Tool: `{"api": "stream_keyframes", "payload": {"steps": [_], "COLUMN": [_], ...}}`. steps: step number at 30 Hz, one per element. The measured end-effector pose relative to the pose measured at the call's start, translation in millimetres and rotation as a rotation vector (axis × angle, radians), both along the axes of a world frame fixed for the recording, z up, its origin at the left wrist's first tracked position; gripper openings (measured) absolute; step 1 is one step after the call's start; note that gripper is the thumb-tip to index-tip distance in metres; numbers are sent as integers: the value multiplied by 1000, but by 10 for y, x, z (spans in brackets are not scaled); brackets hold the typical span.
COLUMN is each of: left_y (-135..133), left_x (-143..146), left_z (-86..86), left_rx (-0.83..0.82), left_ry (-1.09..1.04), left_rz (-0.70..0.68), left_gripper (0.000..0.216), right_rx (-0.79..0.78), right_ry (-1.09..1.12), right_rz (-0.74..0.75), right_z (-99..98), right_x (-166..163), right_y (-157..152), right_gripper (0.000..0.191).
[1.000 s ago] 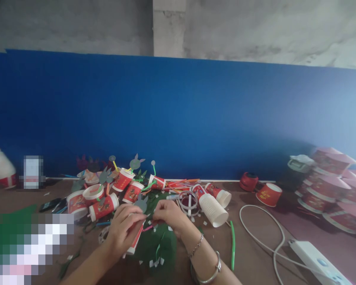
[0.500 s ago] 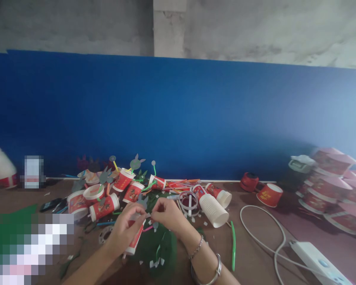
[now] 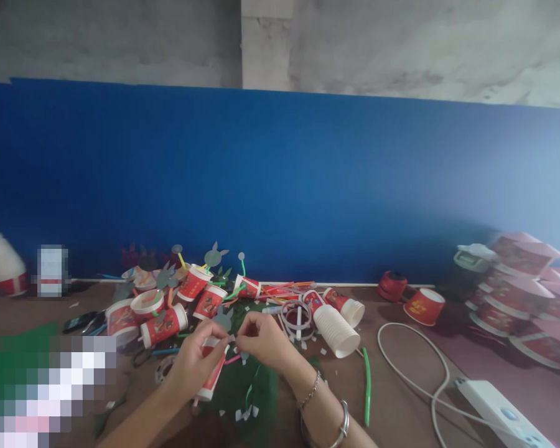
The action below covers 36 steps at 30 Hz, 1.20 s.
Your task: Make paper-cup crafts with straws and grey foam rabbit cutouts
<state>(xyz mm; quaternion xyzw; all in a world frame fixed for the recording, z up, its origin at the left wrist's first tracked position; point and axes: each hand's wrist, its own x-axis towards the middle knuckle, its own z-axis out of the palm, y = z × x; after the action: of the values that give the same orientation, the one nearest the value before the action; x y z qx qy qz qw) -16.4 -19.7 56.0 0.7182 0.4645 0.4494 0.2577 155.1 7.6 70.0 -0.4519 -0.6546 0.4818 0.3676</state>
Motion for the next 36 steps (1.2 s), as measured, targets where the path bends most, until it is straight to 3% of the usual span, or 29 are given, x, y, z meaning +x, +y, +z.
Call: {"api": "stream_keyframes", "payload": {"steps": [4,9,12,17,26,31,34,36], "left_y": [5,11,3,-10,13,11,21,45], "left_x": [-1,-11,-11,12,48,22,-53,-112], "left_z": [-1,-20,-22,-1,-4,7,44,77], "left_rx": [1,-21,-30,-1,-54,180,346,364], "left_ry": [-3,-28,-39,-1,86,189,305,321], "left_rz": [-8,-10,-23,-12,164,203,282,334], "left_gripper": [16,15,14,11,12,10,10,14], "right_rx": [1,-106,-106,21,344,329,432,473], "right_ry": [-4,105,78,-56,-360,-338,-375,-362], "right_rz": [38,64,42,-9,-182,-208,-234,-248], "right_z": [26,45,29,1,55,30,9,11], "right_x": [2,-35,-53,-55,-178,-225,-229,-220], "right_y": [-16,-42,-49,-69,-198,-206,-215,-216], "right_gripper": [8,17,11,8,9,10,11,11]}}
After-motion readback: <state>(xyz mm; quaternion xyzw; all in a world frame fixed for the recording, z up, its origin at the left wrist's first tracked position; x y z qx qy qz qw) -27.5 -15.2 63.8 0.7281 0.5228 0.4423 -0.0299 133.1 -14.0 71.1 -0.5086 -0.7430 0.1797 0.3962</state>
